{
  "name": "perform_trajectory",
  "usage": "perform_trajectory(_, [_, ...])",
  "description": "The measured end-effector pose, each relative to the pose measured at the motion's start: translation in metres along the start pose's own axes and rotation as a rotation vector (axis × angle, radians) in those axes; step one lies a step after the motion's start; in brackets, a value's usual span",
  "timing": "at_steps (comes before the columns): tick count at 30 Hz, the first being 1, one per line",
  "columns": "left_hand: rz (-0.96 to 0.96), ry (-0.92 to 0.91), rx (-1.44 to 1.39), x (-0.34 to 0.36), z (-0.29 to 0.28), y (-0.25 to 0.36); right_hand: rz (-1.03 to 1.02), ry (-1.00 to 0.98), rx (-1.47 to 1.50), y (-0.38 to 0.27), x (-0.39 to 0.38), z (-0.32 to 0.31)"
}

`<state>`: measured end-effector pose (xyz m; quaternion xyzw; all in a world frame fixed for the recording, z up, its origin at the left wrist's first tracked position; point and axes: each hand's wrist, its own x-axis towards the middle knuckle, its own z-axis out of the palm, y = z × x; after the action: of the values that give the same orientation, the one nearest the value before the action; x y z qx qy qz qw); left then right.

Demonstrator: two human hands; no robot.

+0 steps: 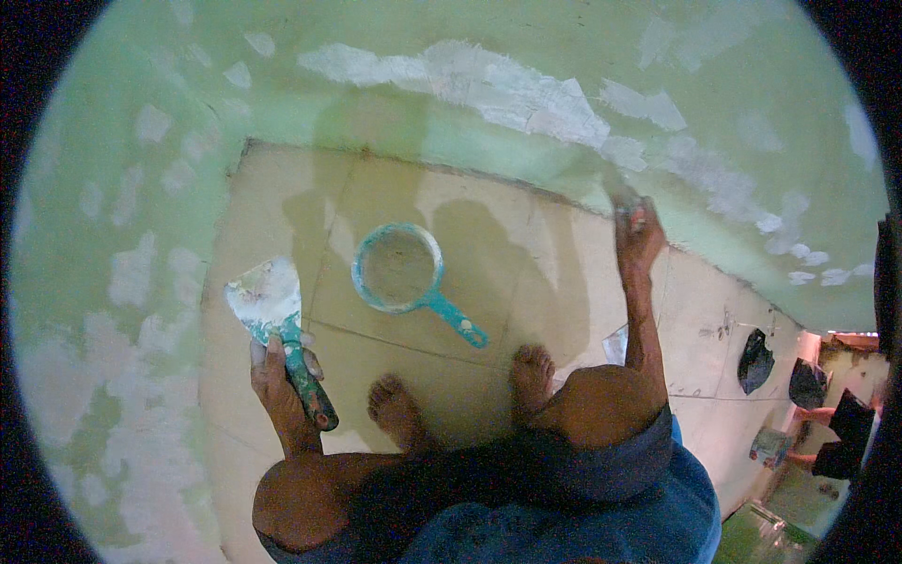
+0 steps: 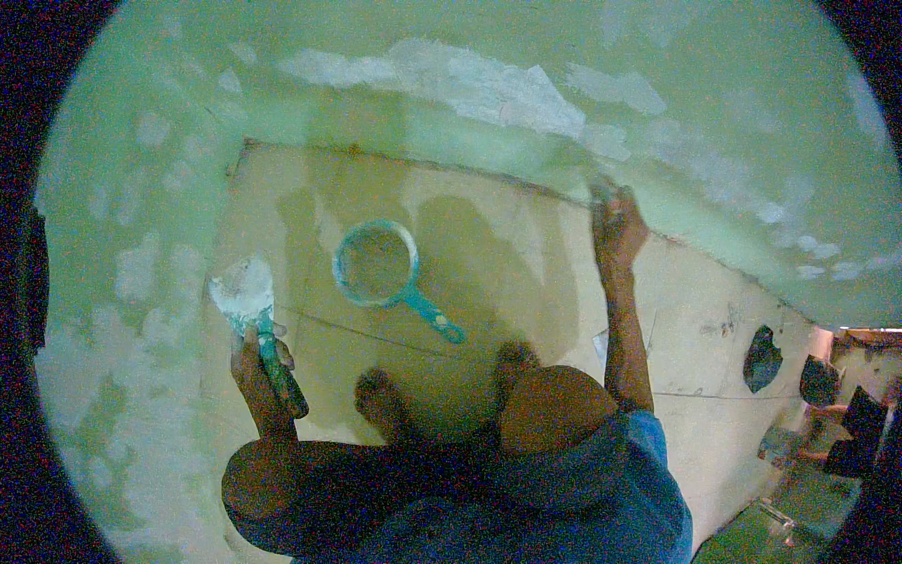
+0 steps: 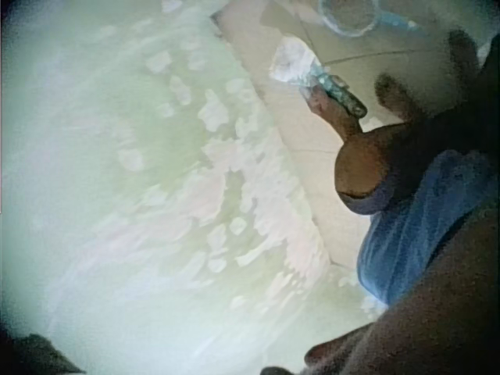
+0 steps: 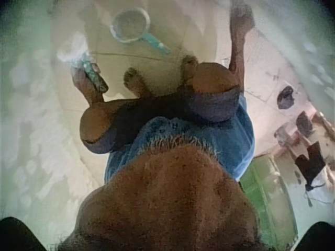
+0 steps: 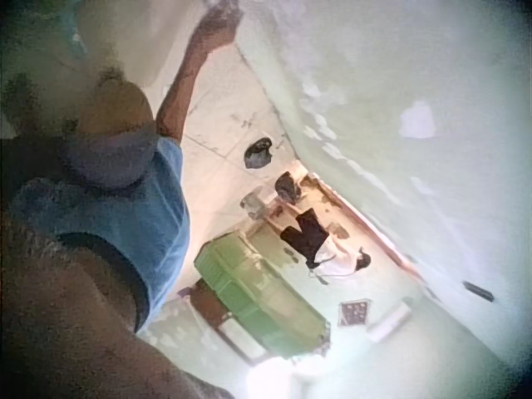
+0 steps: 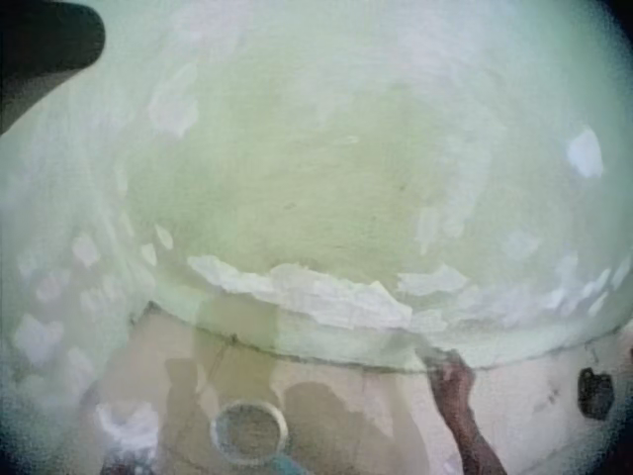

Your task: The person applies white putty to a green wall using two scrapers, gathering material from a blue bucket and spreading it over damaged areas of the wall.

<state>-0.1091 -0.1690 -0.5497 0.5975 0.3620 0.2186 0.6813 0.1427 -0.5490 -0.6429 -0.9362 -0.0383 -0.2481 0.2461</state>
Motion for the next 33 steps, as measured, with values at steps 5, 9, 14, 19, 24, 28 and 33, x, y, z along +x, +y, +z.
perform_trajectory(5, [-0.016, -0.048, 0.003, 0.003, -0.005, -0.002, -0.402, -0.278, 0.069, -0.049, 0.003, 0.056])
perform_trajectory(9, [-0.053, -0.043, -0.024, 0.000, -0.003, 0.001, -0.427, -0.238, -0.063, -0.055, 0.021, 0.093])
perform_trajectory(14, [-0.044, -0.051, -0.066, 0.002, -0.006, -0.004, -0.599, -0.050, -0.085, -0.051, 0.053, 0.087])
perform_trajectory(19, [-0.033, -0.042, -0.025, 0.001, -0.004, 0.001, -0.503, -0.050, -0.135, -0.057, 0.070, 0.054])
perform_trajectory(24, [-0.036, -0.024, -0.040, 0.003, -0.007, -0.004, -0.422, 0.226, 0.034, -0.057, 0.072, 0.018])
perform_trajectory(28, [-0.055, -0.026, -0.045, 0.007, -0.011, -0.012, -0.181, 0.193, 0.114, -0.050, 0.044, 0.010])
perform_trajectory(33, [0.009, -0.079, -0.045, 0.007, -0.007, -0.005, -0.406, -0.036, 0.116, -0.067, 0.021, 0.070])
